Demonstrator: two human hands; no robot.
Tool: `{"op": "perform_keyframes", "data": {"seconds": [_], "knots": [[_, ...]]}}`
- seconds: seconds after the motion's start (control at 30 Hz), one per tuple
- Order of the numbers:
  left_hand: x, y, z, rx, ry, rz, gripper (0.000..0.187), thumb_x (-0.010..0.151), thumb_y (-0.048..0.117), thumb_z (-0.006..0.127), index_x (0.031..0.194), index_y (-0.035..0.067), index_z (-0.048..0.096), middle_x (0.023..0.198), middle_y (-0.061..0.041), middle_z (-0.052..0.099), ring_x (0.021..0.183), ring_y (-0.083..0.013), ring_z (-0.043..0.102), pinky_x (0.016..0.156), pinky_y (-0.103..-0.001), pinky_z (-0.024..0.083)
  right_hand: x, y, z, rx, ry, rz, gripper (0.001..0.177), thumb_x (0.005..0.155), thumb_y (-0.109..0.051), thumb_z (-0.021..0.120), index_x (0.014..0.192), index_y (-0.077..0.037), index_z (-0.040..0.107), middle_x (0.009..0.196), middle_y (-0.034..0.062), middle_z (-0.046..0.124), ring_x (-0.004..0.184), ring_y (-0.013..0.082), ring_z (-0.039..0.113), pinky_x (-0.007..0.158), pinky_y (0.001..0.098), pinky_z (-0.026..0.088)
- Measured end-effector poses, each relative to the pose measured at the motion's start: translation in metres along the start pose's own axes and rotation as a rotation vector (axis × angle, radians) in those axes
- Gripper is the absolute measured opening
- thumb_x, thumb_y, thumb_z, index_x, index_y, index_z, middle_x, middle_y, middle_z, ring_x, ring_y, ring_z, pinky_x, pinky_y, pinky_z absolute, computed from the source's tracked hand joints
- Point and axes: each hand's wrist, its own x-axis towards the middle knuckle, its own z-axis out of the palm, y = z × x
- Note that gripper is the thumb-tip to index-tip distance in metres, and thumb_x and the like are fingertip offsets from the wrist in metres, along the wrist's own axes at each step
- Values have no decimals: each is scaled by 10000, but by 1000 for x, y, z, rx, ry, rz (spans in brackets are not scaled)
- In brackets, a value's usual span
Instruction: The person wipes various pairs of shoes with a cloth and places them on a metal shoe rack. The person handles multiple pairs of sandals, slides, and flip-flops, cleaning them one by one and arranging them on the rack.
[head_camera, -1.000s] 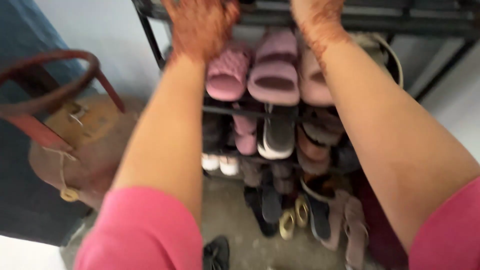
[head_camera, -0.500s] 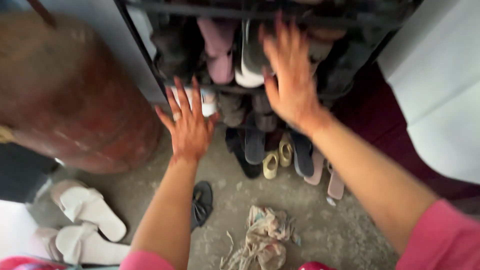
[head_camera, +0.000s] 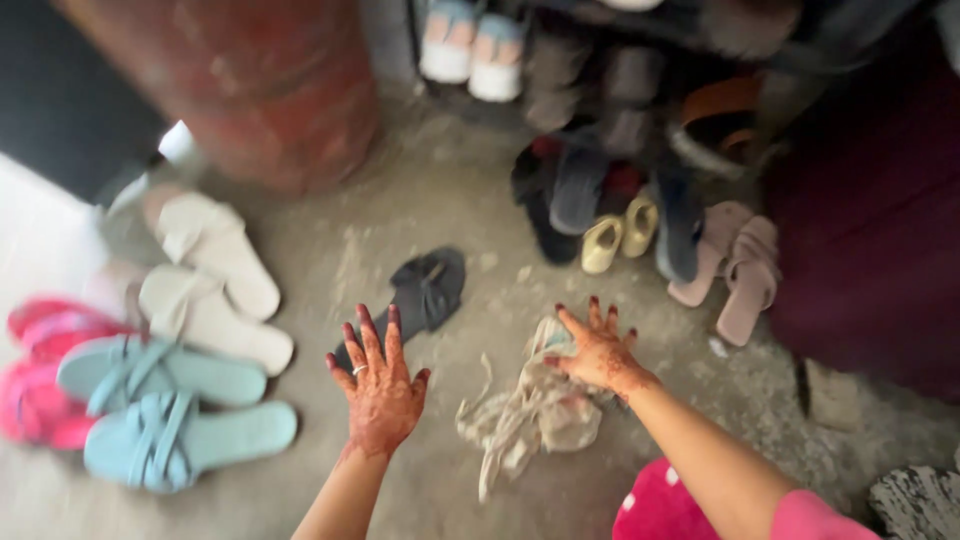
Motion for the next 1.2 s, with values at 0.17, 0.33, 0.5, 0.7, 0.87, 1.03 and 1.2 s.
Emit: {"op": "perform_keyframes", "data": {"seconds": [0.17, 0.33, 0.5, 0.7, 0.87, 1.03, 1.2], "knots": [[-27, 1, 19, -66, -87, -131, 1111, 807, 377, 785, 1611, 187, 42, 1681, -214, -82, 1536, -485, -21, 1150, -735, 67, -21, -1, 59, 30, 36, -54, 784, 795, -393, 802, 1467, -336, 403, 1589, 179, 224, 1433, 425, 252, 1122, 579, 337], [-11, 0, 22, -34, -112, -69, 1075, 825, 385, 770, 1610, 188, 63, 1681, -201, -35, 1548, -456, 3, 1170, -728, 56, 8, 18, 72, 256, 368, -212, 477, 789, -228, 761, 1258, -217, 675, 1325, 129, 650, 1245, 320, 622, 1041, 389, 518], [21, -32, 53, -2, -143, -164, 1059, 837, 388, 761, 1609, 157, 73, 1668, -230, 21, 1536, -464, 24, 1160, -720, 62, 58, -11, 31, 227, 192, -512, 491, 737, -283, 794, 1216, -235, 700, 1282, 129, 628, 1206, 340, 599, 999, 419, 488], [73, -58, 84, 80, -176, -213, 935, 840, 355, 759, 1570, 113, 227, 1639, -174, 260, 1525, -394, 216, 1168, -697, 145, 154, 4, -5, 265, 408, 3, 500, 873, -403, 709, 1288, -134, 638, 1268, 211, 684, 1217, 395, 637, 1029, 455, 504], [100, -49, 82, -4, -233, -230, 987, 739, 357, 855, 1521, 127, 300, 1541, -131, 408, 1462, -331, 361, 1153, -670, 229, 200, 16, 11, 138, 414, 106, 755, 893, -469, 729, 1457, -64, 433, 1296, 303, 613, 1190, 454, 599, 994, 498, 490], [115, -44, 83, 100, -185, -192, 966, 730, 301, 862, 1529, 130, 347, 1353, -160, 533, 1288, -360, 520, 1082, -600, 348, 214, 6, 24, 41, 511, 82, 844, 855, -501, 773, 1435, -31, 380, 1206, 345, 595, 1122, 450, 592, 897, 501, 517], [113, -42, 88, -32, -154, -312, 953, 685, 346, 889, 1458, 82, 398, 1297, -182, 548, 1251, -383, 537, 1044, -563, 402, 179, -30, 1, 175, 467, 75, 696, 780, -482, 773, 1307, -115, 506, 1139, 241, 647, 1096, 424, 619, 897, 518, 507]]}}
